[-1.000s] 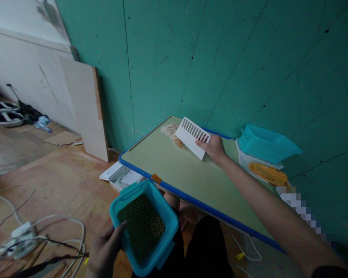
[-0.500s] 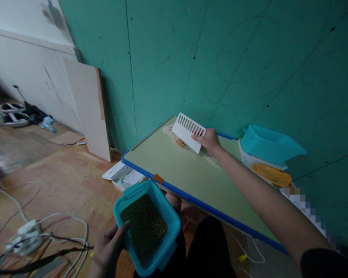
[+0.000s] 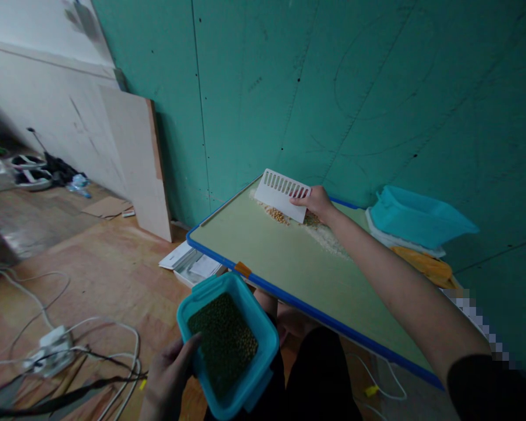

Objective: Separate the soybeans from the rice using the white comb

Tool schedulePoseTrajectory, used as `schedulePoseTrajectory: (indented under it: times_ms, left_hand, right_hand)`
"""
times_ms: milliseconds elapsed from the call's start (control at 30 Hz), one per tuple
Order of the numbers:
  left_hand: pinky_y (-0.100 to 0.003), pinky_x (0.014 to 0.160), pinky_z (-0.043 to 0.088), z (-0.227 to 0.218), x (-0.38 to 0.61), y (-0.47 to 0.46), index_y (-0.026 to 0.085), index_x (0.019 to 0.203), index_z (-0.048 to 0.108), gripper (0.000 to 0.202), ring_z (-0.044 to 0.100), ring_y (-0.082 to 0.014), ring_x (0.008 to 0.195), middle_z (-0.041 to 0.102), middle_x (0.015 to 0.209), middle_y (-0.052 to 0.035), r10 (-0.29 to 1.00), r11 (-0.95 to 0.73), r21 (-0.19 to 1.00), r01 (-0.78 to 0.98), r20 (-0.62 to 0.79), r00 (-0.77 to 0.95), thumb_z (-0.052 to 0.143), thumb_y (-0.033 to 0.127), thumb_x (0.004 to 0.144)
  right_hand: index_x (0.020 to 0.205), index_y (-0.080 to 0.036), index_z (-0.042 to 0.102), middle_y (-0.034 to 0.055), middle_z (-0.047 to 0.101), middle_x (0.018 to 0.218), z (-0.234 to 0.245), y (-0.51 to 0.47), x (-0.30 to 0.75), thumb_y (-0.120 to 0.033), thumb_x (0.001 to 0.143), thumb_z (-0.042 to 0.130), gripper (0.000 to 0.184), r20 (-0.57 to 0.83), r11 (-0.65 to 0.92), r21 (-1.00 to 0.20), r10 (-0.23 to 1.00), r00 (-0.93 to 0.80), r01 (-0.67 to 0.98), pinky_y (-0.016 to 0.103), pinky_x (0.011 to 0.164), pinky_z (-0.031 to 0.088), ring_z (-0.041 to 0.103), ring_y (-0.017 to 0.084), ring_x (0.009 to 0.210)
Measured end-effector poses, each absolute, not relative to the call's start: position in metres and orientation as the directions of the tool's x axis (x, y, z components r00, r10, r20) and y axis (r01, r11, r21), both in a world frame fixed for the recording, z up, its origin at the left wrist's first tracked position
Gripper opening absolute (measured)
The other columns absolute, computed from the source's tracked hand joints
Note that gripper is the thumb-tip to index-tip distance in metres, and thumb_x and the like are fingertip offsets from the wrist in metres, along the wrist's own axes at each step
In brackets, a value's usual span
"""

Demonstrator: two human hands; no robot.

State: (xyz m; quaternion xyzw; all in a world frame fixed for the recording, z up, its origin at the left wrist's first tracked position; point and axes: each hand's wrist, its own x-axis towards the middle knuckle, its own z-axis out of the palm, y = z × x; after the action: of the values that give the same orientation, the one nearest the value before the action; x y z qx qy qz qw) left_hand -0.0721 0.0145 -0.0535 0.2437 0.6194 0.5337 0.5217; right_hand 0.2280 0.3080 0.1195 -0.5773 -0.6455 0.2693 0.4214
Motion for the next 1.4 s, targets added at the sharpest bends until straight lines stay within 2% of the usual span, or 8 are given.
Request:
schedulePoseTrajectory:
  times_ms: [167,333,567,767,1133,1200,1400]
  left_hand:
    - [-0.023,0.045,0.029,-0.058,-0.073,0.015,0.017,0.051,0.061,0.039,0.037,-0.0101,0.044,0.043,0.045,0.0050,0.847,0.316,0.914,-0.256,-0.393,-0.358,0.077,0.050,0.066]
    - [-0.024,0.043,0.027,-0.064,-0.075,0.015,0.019,0.048,0.055,0.042,0.034,-0.0099,0.043,0.039,0.043,0.0056,0.860,0.297,0.929,-0.221,-0.361,-0.362,0.076,0.051,0.067]
    - [-0.024,0.042,0.030,-0.076,-0.085,0.018,0.019,0.049,0.060,0.043,0.037,-0.0106,0.042,0.041,0.043,0.0048,0.860,0.336,0.914,-0.228,-0.396,-0.321,0.079,0.055,0.063]
    - [-0.023,0.041,0.028,-0.083,-0.085,0.017,0.018,0.048,0.059,0.046,0.035,-0.0096,0.041,0.039,0.042,0.0056,0.852,0.312,0.916,-0.251,-0.387,-0.353,0.080,0.057,0.061]
    - [-0.024,0.042,0.031,-0.076,-0.080,0.017,0.017,0.048,0.058,0.049,0.038,-0.0102,0.042,0.043,0.043,0.0042,0.860,0.333,0.906,-0.263,-0.406,-0.311,0.080,0.060,0.060]
    - [-0.024,0.042,0.029,-0.075,-0.079,0.017,0.018,0.047,0.057,0.048,0.036,-0.0098,0.042,0.040,0.043,0.0052,0.852,0.330,0.910,-0.250,-0.401,-0.338,0.079,0.059,0.060]
    - [-0.025,0.041,0.027,-0.074,-0.078,0.017,0.020,0.046,0.054,0.046,0.033,-0.0104,0.041,0.036,0.042,0.0060,0.856,0.320,0.925,-0.204,-0.374,-0.357,0.076,0.058,0.062]
  right_hand:
    - [0.092,-0.008,0.075,0.0097,0.076,0.081,0.120,0.314,0.224,-0.016,0.065,0.077,0.028,0.165,0.117,-0.860,0.985,0.054,0.496,0.028,0.057,0.052,0.070,0.022,0.068]
    - [0.089,-0.009,0.075,0.0110,0.076,0.084,0.117,0.321,0.222,-0.020,0.061,0.079,0.030,0.186,0.148,-0.836,0.982,0.020,0.528,0.028,0.060,0.052,0.071,0.026,0.077]
    - [0.089,-0.009,0.074,0.0103,0.075,0.086,0.118,0.314,0.223,-0.019,0.059,0.075,0.031,0.228,0.213,-0.830,0.973,-0.035,0.515,0.028,0.060,0.050,0.069,0.024,0.073]
    - [0.083,-0.009,0.073,0.0104,0.075,0.083,0.115,0.308,0.221,-0.020,0.066,0.073,0.021,0.352,0.302,-0.675,0.934,-0.065,0.674,0.027,0.062,0.048,0.069,0.025,0.079]
    - [0.078,-0.009,0.075,0.0101,0.075,0.078,0.122,0.285,0.225,-0.020,0.072,0.070,0.013,0.401,0.318,-0.483,0.909,-0.116,0.816,0.031,0.066,0.051,0.069,0.024,0.072]
    - [0.078,-0.009,0.075,0.0105,0.076,0.077,0.121,0.281,0.224,-0.020,0.073,0.070,0.013,0.411,0.312,-0.469,0.905,-0.109,0.826,0.030,0.065,0.051,0.070,0.025,0.073]
    - [0.082,-0.010,0.076,0.0099,0.077,0.082,0.118,0.282,0.224,-0.018,0.072,0.071,0.014,0.411,0.320,-0.528,0.907,-0.093,0.786,0.029,0.064,0.051,0.071,0.025,0.075]
